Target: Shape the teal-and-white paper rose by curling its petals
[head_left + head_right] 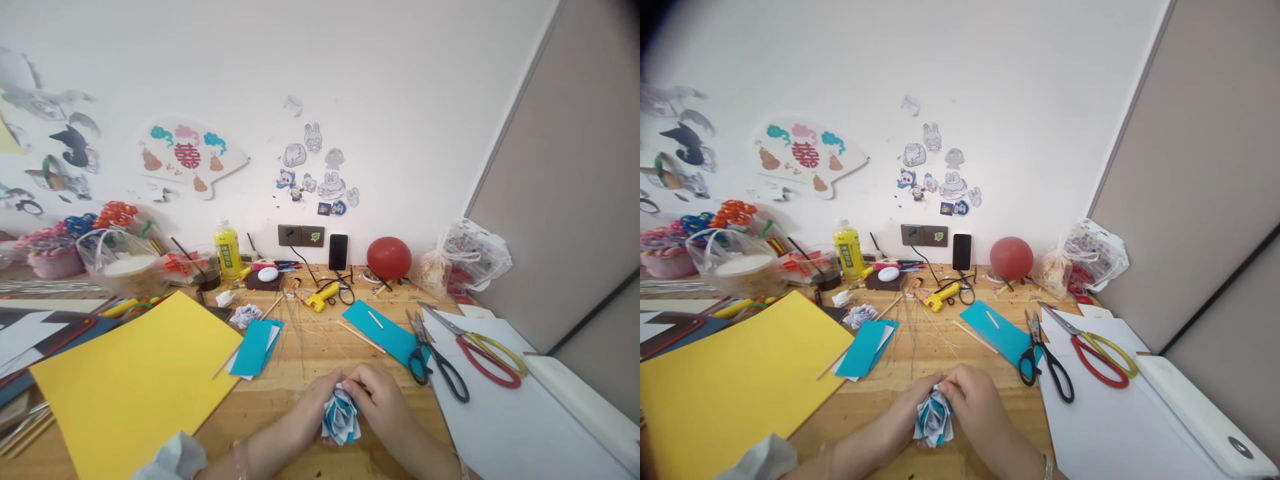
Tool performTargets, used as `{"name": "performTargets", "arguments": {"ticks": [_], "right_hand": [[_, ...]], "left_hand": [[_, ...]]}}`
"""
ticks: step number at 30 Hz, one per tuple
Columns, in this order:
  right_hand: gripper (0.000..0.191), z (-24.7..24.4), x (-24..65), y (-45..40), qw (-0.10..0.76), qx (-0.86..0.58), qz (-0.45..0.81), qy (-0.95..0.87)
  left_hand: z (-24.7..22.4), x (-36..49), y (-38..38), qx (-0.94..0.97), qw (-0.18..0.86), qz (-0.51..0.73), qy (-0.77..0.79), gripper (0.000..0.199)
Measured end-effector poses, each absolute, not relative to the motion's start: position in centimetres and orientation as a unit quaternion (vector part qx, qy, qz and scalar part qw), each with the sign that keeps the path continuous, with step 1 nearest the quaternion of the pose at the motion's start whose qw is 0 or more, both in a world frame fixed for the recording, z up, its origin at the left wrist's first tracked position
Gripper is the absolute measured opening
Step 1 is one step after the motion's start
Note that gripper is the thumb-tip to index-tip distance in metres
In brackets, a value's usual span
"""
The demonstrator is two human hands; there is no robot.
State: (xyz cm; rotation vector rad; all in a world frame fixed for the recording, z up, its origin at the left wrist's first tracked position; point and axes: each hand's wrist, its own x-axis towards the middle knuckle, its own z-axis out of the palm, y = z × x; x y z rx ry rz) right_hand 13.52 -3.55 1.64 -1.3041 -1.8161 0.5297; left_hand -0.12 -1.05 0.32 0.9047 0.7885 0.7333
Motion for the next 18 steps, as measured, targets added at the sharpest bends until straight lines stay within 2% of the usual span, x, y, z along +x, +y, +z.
{"name": "performTargets", "arguments": {"ticks": [5,18], "right_hand": [[0.028,1.6,13.5,-3.6,0.408,-0.513,0.213,-0.725],[0.037,1.6,13.6,-3.9,0.407,-0.494,0.169,-0.750]], "left_hand": [[1.7,0.1,-1.4,0.408,0.787,0.300,0.353,0.018],[0.9,-0.4,-1.1,0.348,0.836,0.234,0.354,0.029]]}}
